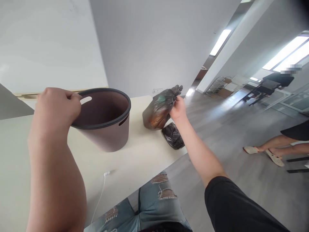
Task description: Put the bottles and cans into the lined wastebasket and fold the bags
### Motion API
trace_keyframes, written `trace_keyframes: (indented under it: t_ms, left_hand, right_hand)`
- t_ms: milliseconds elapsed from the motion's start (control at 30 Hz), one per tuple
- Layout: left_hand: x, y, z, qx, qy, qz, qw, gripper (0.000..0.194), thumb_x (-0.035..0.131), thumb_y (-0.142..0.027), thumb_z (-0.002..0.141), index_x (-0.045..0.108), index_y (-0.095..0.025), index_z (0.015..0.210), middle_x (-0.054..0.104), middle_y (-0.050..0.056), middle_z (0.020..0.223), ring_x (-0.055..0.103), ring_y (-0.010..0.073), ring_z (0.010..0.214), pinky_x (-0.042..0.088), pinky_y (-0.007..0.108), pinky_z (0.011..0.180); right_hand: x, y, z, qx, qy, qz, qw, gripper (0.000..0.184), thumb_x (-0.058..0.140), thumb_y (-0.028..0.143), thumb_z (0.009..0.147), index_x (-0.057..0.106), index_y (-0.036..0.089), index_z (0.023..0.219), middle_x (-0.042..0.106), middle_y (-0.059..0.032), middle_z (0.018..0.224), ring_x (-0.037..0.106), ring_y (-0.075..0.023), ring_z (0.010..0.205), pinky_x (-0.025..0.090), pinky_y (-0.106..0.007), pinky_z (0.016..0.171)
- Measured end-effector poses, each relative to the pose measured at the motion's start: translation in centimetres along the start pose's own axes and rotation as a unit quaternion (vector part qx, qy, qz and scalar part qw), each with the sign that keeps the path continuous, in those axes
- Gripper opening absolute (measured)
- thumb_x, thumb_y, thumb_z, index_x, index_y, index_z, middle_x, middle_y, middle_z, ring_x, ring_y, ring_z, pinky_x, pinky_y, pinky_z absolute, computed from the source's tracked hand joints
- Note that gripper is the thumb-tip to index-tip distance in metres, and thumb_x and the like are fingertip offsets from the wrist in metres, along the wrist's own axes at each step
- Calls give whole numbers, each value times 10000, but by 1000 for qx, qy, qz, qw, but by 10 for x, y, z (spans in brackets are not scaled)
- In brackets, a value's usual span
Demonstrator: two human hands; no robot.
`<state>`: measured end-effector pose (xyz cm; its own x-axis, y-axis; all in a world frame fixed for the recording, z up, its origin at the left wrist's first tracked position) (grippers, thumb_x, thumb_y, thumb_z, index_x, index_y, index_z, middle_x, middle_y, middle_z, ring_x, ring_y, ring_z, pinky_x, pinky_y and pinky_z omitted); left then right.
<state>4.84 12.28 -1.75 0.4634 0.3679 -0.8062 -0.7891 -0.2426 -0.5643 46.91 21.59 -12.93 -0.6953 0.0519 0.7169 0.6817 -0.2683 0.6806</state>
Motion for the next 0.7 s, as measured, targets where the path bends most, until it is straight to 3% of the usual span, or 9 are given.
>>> trace_keyframes:
  t_ms: [100,233,367,467,567,700]
  left_hand:
    - [2,2,2,13,-5,-16,1000,190,587,-344,895,756,-259,889,575,78,816,605,319,837,549,636,907]
    - [6,6,7,35,-11,-35,999,241,581,-409,902,730,-245,808,540,104,799,637,398,925,500,723,956]
    - [7,8,8,33,-17,-26,999,219,600,-399,887,726,-252,786,537,106,781,653,425,973,522,713,931]
    - [6,7,5,37,-18,-16,999,259,570,-433,920,737,-258,828,568,121,826,639,453,1093,538,724,923]
    - [6,5,3,50,-25,-6,998,284,562,-467,942,749,-258,894,624,142,930,579,482,1254,549,740,937]
    - [5,6,6,38,-29,-1,999,268,588,-439,936,768,-247,886,618,133,865,604,458,1174,568,694,936]
  right_hand:
    - [-12,-17,-15,68,-87,-63,992,462,726,198,975,361,252,697,333,96,561,379,-75,466,464,-166,455]
    - [-44,-26,-35,123,-173,-131,968,442,659,128,978,349,260,691,305,101,519,304,-82,434,413,-175,421]
    - [-81,-20,-53,149,-219,-167,950,316,662,171,954,471,258,717,406,77,489,423,-138,460,513,-262,490]
    - [-101,-15,-65,140,-246,-197,939,175,695,236,939,587,230,801,560,34,557,571,-189,559,581,-327,585]
    - [-111,-13,-72,103,-263,-222,933,147,715,297,941,624,210,865,645,9,640,643,-197,650,597,-325,650]
    - [-114,1,-83,84,-205,-307,925,204,810,296,855,679,190,970,729,-9,790,667,-179,700,564,-296,658]
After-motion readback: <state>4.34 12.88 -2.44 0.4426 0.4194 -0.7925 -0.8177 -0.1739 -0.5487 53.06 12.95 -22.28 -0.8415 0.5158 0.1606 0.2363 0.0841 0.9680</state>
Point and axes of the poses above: each hand's wrist, its own z-axis towards the middle knuckle, its own x-axis out of the palm, y = z × x, the point moved 5 cm from there along z, towards the middle knuckle
